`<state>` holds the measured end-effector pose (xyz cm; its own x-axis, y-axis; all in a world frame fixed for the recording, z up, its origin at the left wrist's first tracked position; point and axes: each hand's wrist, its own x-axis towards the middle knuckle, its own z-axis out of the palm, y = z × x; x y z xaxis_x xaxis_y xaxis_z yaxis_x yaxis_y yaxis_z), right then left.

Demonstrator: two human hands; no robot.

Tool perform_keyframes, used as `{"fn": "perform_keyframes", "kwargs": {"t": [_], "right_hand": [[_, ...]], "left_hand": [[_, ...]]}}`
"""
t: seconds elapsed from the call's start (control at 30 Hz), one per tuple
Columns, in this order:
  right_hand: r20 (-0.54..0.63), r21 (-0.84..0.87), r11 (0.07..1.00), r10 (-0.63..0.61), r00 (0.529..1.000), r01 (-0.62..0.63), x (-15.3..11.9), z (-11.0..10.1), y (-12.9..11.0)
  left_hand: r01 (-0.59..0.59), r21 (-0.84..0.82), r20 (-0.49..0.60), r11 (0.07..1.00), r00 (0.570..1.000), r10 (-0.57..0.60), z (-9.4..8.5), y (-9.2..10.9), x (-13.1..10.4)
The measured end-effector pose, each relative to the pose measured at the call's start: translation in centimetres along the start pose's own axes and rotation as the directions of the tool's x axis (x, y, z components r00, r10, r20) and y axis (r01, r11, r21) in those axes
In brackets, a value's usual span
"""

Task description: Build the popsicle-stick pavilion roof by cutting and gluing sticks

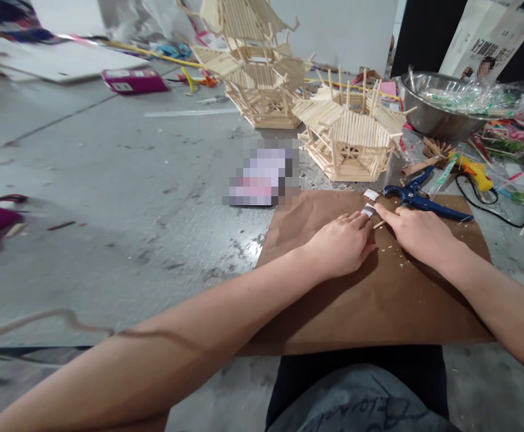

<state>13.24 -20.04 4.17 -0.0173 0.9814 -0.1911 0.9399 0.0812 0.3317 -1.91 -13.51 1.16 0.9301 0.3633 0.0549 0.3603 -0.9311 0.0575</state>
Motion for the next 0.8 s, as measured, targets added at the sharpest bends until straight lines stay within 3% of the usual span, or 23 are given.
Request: {"fn": "perform_keyframes", "kwargs": {"t": [0.3,0.5,0.8], "right_hand": [[0.038,-0.023,1.0,-0.008,0.999,0.009,-0.36,-0.68,-0.55],[0.041,-0.039,0.999,-0.008,0.999,0.01,-0.83,-0.58,-0.34],[-0.033,-0.045,0.999,0.002,0.999,-0.003,-0.7,-0.49,0.04]], "left_hand": [[-0.006,0.022,-0.041,1.0,0.999,0.006,0.27,0.09,0.01],[-0.002,0.028,-0.009,1.0,1.0,0.003,-0.11,0.12,-0.04],[-0.003,0.015,-0.015,1.0,1.0,0.003,0.18,0.03,0.02]]}}
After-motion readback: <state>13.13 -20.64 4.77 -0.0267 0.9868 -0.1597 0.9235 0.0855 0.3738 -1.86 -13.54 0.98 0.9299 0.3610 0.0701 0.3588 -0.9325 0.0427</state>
